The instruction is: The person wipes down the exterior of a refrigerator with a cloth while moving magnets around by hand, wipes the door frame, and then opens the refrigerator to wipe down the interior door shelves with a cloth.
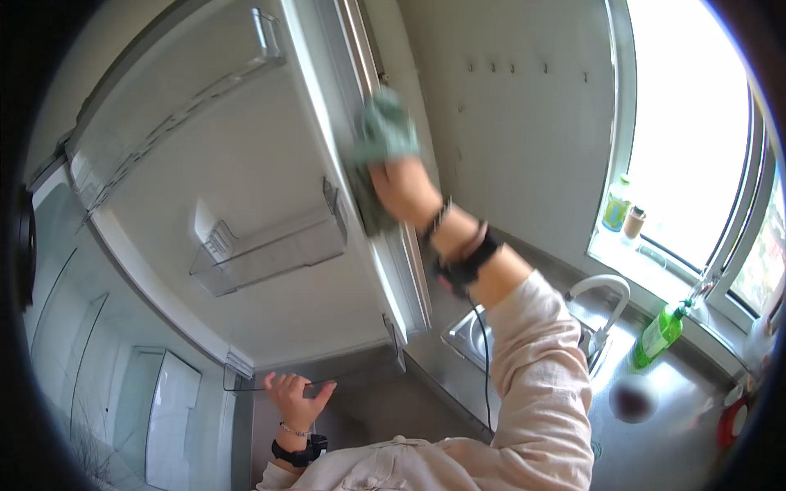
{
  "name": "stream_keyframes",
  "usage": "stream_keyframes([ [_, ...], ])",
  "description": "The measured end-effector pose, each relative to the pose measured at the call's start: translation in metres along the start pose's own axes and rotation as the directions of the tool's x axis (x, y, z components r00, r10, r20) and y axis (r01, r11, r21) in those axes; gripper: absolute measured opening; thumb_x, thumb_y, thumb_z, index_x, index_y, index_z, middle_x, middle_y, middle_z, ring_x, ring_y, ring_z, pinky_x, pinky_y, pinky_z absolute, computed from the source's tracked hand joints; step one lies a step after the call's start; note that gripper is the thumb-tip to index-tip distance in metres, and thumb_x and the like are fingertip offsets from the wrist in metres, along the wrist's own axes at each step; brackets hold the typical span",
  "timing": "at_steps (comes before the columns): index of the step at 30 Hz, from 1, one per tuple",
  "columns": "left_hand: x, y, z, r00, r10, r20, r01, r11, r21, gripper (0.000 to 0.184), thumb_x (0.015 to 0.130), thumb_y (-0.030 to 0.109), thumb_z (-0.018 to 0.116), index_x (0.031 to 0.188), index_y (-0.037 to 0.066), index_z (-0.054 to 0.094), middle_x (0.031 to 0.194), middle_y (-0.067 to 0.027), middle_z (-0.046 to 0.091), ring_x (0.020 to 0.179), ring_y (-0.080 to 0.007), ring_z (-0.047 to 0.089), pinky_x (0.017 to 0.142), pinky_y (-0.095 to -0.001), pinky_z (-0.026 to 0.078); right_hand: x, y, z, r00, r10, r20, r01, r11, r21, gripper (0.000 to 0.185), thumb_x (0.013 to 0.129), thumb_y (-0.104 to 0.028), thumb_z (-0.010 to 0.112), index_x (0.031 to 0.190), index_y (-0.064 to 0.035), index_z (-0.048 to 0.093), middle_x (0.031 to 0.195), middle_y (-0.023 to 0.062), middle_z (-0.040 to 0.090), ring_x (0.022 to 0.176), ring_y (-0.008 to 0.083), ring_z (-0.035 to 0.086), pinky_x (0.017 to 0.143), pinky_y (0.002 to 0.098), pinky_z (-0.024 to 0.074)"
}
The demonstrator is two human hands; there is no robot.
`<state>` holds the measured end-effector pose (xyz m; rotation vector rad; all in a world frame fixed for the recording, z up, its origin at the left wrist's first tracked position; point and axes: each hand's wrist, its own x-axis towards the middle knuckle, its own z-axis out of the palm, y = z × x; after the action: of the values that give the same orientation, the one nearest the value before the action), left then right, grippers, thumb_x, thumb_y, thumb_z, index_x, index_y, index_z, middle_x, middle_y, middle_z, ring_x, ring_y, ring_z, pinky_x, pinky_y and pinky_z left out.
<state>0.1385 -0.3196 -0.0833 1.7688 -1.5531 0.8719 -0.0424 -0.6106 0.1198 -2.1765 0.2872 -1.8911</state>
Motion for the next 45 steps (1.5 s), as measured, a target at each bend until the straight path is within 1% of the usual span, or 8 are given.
stream_keyframes([
  [10,0.006,0.002,0.0,1.0,0.005,0.025,-0.005,0.999,-0.032,0.042,0.062,0.044,0.074,0.054,0.013,0.046,0.052,-0.0001,0.045,0.056,-0.0199,0.046,0.081,-0.0406,0.031,0.094,-0.02,0.008,0.889,-0.359,-0.285,0.368,0.93,-0.023,0.025,0.082,-0.013,0.049,0.103,-0.0002,0.051,0.117,0.0241,0.046,0.101,0.0426,0.047,0.085,0.0427,0.0416],
  [18,0.014,0.003,0.015,1.0,-0.001,0.031,-0.001,0.998,0.059,0.039,0.065,0.043,0.073,0.056,0.013,0.05,0.054,0.0011,0.048,0.056,-0.0184,0.048,0.08,-0.0366,0.032,-0.254,0.062,0.054,0.934,0.354,0.05,-0.354,0.935,-0.002,0.045,0.076,-0.003,0.054,0.12,0.0019,0.043,0.118,0.0264,0.045,0.113,0.0449,0.039,0.094,0.0449,0.0338],
  [30,0.018,0.008,0.015,0.995,0.006,0.104,-0.018,0.994,0.108,0.041,0.068,0.044,0.071,0.059,0.009,0.05,0.055,-0.0014,0.051,0.056,-0.0201,0.049,0.078,-0.0356,0.033,-0.268,0.07,0.071,0.911,0.413,0.011,-0.413,0.909,0.058,0.029,0.076,-0.002,0.054,0.105,0.0003,0.055,0.111,0.023,0.051,0.104,0.0389,0.048,0.089,0.0415,0.0384],
  [32,0.02,0.008,0.014,0.994,0.002,0.112,-0.014,0.994,0.105,0.041,0.068,0.044,0.071,0.059,0.01,0.05,0.055,-0.0011,0.051,0.056,-0.0199,0.049,0.078,-0.0355,0.033,-0.277,0.067,0.087,0.891,0.327,-0.315,-0.368,0.927,-0.078,0.027,0.074,-0.001,0.054,0.101,-0.0009,0.057,0.106,0.0224,0.054,0.1,0.0413,0.049,0.088,0.0422,0.0389],
  [36,0.02,0.008,0.016,0.997,0.023,0.068,-0.031,0.993,0.117,0.041,0.067,0.044,0.072,0.058,0.01,0.05,0.055,0.0001,0.051,0.056,-0.019,0.049,0.078,-0.0353,0.033,-0.32,0.065,0.083,0.874,0.376,-0.309,-0.443,0.877,-0.187,0.025,0.077,-0.003,0.056,0.101,-0.0016,0.057,0.106,0.0233,0.055,0.102,0.0408,0.05,0.087,0.0421,0.0387],
  [37,0.02,0.007,0.016,0.997,0.022,0.07,-0.03,0.993,0.116,0.042,0.067,0.044,0.072,0.058,0.01,0.05,0.055,0.0006,0.051,0.055,-0.0187,0.049,0.077,-0.0352,0.034,-0.33,0.062,0.08,0.682,0.713,-0.161,-0.704,0.7,0.12,0.025,0.08,-0.006,0.054,0.105,-0.0015,0.055,0.112,0.0243,0.052,0.105,0.0411,0.048,0.089,0.0399,0.0382],
  [40,0.021,0.009,0.016,0.997,0.01,0.077,-0.019,0.993,0.118,0.041,0.068,0.043,0.072,0.058,0.01,0.049,0.055,0.0003,0.052,0.055,-0.0186,0.05,0.077,-0.0353,0.034,-0.323,0.053,0.088,0.604,0.772,-0.198,-0.766,0.631,0.125,0.026,0.083,-0.008,0.052,0.107,0.0003,0.053,0.112,0.0228,0.052,0.105,0.0378,0.049,0.089,0.0358,0.0383],
  [45,0.022,0.008,0.019,0.994,0.01,0.106,-0.022,0.993,0.115,0.04,0.067,0.043,0.072,0.059,0.01,0.05,0.055,0.0012,0.053,0.055,-0.0184,0.051,0.075,-0.0346,0.035,-0.32,0.054,0.127,0.404,0.848,-0.343,-0.529,0.523,0.668,0.012,0.084,-0.009,0.052,0.088,0.0016,0.056,0.087,0.0039,0.055,0.079,0.0131,0.05,0.074,0.0248,0.0398],
])
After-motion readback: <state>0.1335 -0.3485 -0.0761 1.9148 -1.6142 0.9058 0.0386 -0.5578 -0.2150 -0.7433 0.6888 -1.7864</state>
